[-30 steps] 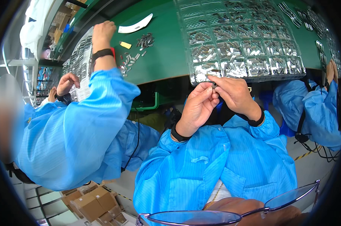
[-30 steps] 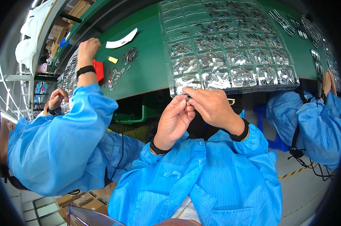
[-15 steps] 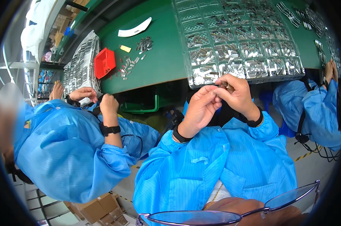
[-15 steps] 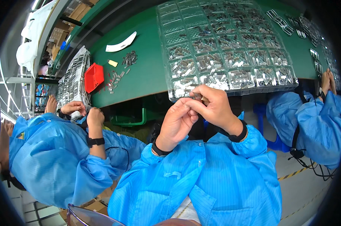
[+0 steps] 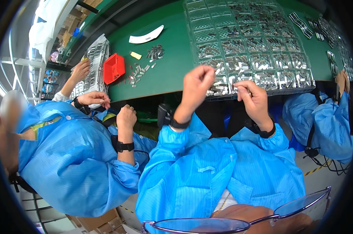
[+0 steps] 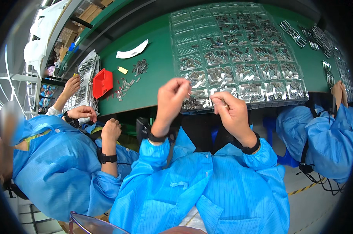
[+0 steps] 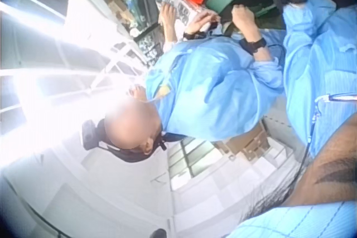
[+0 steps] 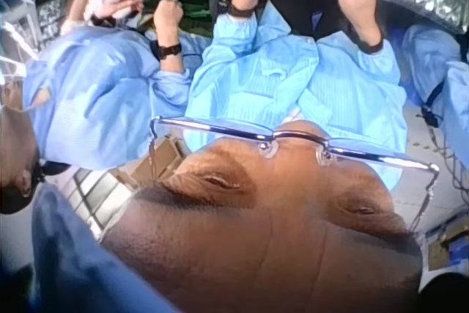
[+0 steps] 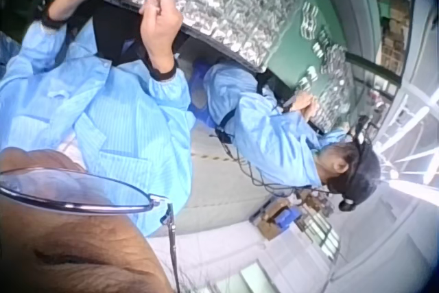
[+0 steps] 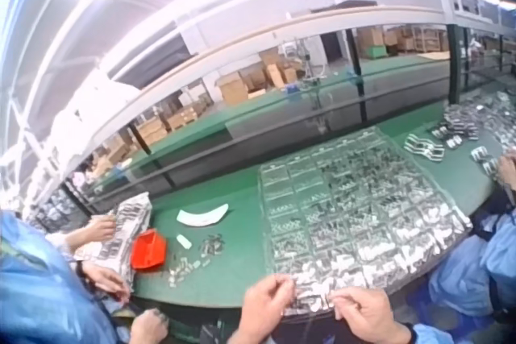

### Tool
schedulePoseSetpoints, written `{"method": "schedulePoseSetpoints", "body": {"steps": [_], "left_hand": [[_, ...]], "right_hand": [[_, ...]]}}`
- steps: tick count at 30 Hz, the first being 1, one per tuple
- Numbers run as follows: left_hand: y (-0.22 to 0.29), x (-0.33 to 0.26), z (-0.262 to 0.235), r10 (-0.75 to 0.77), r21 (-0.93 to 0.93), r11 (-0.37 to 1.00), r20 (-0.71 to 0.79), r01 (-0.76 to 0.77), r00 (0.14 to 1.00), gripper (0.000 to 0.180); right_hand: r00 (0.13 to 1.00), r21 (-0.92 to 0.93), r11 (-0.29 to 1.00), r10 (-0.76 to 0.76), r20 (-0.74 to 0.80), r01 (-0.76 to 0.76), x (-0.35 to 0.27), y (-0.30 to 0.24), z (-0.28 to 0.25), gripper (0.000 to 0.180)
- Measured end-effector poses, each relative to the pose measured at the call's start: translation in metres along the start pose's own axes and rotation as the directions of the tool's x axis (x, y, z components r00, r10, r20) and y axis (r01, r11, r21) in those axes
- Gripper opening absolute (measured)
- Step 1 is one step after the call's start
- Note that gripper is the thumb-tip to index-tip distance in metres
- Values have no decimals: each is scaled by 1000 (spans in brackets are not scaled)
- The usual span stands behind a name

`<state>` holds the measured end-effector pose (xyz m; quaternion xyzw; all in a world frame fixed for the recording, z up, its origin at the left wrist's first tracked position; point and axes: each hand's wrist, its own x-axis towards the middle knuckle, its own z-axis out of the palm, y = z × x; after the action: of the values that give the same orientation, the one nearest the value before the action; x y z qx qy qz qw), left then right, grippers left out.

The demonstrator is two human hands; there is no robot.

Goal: The recorder is assembling small plastic and metal components at a manufacturing workbench.

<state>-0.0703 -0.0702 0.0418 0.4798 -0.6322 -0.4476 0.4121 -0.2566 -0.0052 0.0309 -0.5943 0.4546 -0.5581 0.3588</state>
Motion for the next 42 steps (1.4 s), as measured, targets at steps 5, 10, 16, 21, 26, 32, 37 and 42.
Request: {"method": "schedulePoseSetpoints", "body": {"steps": [5, 10, 16, 21, 26, 32, 37, 42], "left_hand": [[-27, 102, -16, 400, 473, 814, -38, -336, 916, 16], [-44, 165, -16, 362, 745, 584, 118, -323, 925, 15], [-65, 173, 8, 282, 834, 460, 188, -305, 941, 12], [-60, 157, -8, 407, 782, 518, 130, -346, 904, 10], [-60, 116, -61, 494, 897, 423, -113, -124, 862, 7], [-97, 82, -123, 263, 922, 296, -330, 250, 907, 42], [-115, 84, -131, 132, 875, 438, -291, 208, 948, 61], [-108, 72, -124, 213, 883, 467, -164, 47, 963, 59]], "right_hand": [[998, -33, 998, 61, 7, -61, -10, 6, -15, 9], [998, -22, 998, 62, -1, -62, -18, 11, -26, 9], [989, -22, 989, 143, -42, -144, -24, 18, -39, 8], [989, -22, 989, 143, -32, -144, -19, 22, -36, 10], [986, -14, 986, 167, -18, -168, -18, 23, -28, 9], [984, -22, 985, 175, 44, -174, -15, 26, -12, 10], [980, -13, 986, 164, 108, -164, -10, 21, 2, 10], [974, -5, 982, 187, 129, -187, -5, 14, 12, 10]]}}
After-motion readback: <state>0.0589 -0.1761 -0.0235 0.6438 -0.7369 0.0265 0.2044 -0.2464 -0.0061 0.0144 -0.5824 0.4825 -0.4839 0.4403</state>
